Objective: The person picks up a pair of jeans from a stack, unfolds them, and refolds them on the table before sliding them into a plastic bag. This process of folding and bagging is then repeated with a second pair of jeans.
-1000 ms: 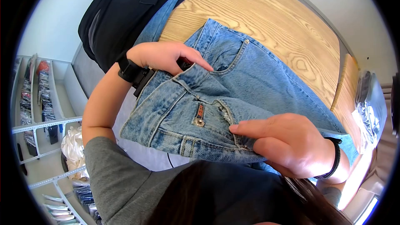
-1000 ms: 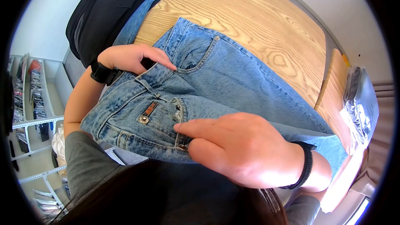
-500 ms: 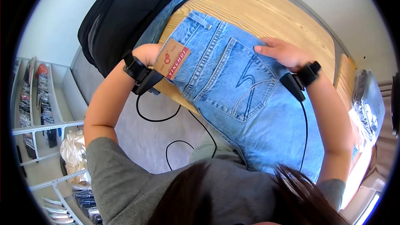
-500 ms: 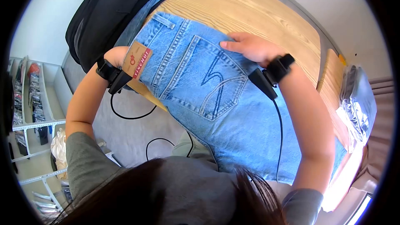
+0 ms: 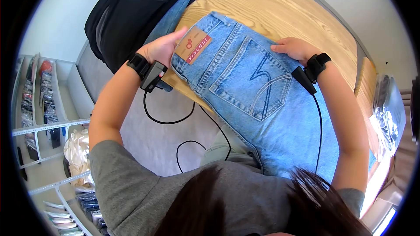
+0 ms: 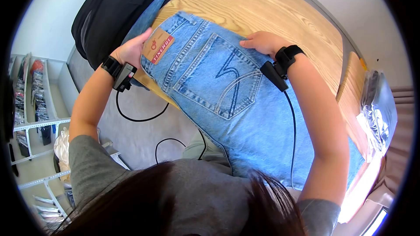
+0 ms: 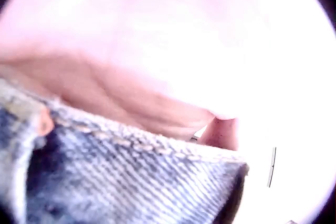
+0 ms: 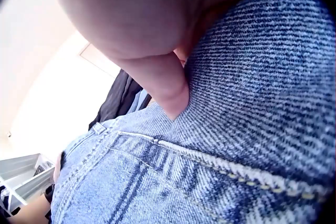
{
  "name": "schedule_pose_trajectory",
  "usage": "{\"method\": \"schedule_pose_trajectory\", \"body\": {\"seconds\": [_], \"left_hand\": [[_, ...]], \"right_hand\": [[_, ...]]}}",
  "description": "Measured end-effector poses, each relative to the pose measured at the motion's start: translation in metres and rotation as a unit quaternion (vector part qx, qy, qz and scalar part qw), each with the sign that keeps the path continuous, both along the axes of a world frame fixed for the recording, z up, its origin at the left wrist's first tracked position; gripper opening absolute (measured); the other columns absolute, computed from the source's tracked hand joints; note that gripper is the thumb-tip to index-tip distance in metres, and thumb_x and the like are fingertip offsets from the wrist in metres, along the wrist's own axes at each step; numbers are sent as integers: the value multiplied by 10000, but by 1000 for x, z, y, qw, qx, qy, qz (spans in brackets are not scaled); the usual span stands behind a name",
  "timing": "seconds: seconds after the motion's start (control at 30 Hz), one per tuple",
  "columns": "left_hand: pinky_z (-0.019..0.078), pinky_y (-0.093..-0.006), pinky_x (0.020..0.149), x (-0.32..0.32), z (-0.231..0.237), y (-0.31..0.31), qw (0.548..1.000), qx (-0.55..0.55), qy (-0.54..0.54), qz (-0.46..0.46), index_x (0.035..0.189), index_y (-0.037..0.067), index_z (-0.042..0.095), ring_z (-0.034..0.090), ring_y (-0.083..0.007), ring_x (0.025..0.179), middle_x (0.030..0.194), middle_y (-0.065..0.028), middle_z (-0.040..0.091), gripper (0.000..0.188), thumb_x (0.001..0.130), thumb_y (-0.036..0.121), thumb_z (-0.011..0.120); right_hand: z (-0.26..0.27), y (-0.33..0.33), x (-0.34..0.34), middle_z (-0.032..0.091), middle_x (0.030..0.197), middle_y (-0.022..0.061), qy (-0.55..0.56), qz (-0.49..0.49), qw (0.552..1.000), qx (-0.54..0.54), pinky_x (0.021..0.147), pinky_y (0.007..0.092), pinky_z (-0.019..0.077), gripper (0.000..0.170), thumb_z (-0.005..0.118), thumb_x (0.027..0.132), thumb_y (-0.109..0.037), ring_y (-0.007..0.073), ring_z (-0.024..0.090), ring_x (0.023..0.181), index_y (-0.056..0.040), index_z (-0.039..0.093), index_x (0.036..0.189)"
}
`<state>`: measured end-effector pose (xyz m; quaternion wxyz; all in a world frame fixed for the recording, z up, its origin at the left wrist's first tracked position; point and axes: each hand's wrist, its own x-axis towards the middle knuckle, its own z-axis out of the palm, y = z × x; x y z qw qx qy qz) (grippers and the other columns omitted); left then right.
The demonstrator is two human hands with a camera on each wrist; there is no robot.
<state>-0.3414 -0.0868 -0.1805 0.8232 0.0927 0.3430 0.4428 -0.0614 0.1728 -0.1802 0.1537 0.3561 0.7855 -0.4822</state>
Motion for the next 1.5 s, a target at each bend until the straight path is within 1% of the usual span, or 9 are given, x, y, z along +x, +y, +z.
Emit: {"method": "schedule_pose_trajectory", "body": {"seconds": [0.1,0.27,0.53,0.63,0.87,1.17,1.23,1.3,1.5], "left_hand": [[296,-441,1068,3,-1,-14,998,63,15,-24,1420,75,305,400,-254,1272,1370,-147,442,659,933,499,438],[346,-340,1019,3,10,-14,924,76,338,-162,1376,11,353,446,-193,1216,1309,-104,502,699,866,407,621],[489,-253,594,1,-5,-4,883,19,445,-146,1235,89,532,599,-111,859,1210,-90,562,606,839,545,587],[433,-301,937,8,4,-5,922,-12,374,-101,1236,-17,520,565,-172,1077,1198,-94,585,494,928,369,540],[452,-289,901,17,14,-4,914,-43,388,-115,1233,-20,527,590,-170,1026,1155,-101,609,525,905,387,572],[420,-296,903,32,23,13,649,-57,676,-344,1248,33,529,551,-215,1038,1174,-146,584,542,834,362,648],[398,-354,949,58,25,-11,365,136,919,-62,1268,73,521,516,-285,1116,1265,-166,527,526,837,354,629],[342,-433,1017,98,38,-15,336,368,865,-55,1281,104,513,442,-317,1224,1346,-147,468,506,854,364,590],[227,-483,1086,123,-2,-34,311,429,838,-134,1280,155,522,376,-284,1293,1368,-96,456,492,868,423,547]], "right_hand": [[0,0,0,646,1080,116,4,0,1000,17,834,294,474,366,566,913,-291,182,624,924,-6,596,1140],[-1,0,2,656,1048,105,9,-27,998,-51,825,294,477,341,578,908,-299,174,628,909,-14,615,1092],[-2,-3,1,665,1015,98,13,-49,998,-49,796,289,492,327,571,914,-294,171,638,861,-15,618,1079],[-7,0,3,666,1007,94,23,-61,995,-75,786,289,499,331,570,915,-298,166,638,850,-12,618,1074],[-5,-2,3,671,969,75,23,-51,997,-54,768,278,495,330,568,917,-308,140,631,825,-11,624,1049],[-15,3,0,665,1031,112,1,-11,996,91,789,304,478,377,595,890,-320,178,630,849,8,646,1068],[-5,0,-2,644,1090,138,-13,17,992,127,847,345,448,436,586,874,-384,245,602,948,-11,646,1091],[-5,-4,-3,623,1150,164,-30,46,986,157,905,385,418,495,577,858,-448,311,575,1047,-30,646,1114],[-22,9,0,619,1139,195,34,-15,998,45,910,387,415,527,543,862,-479,336,566,1074,-8,656,1068]]}}
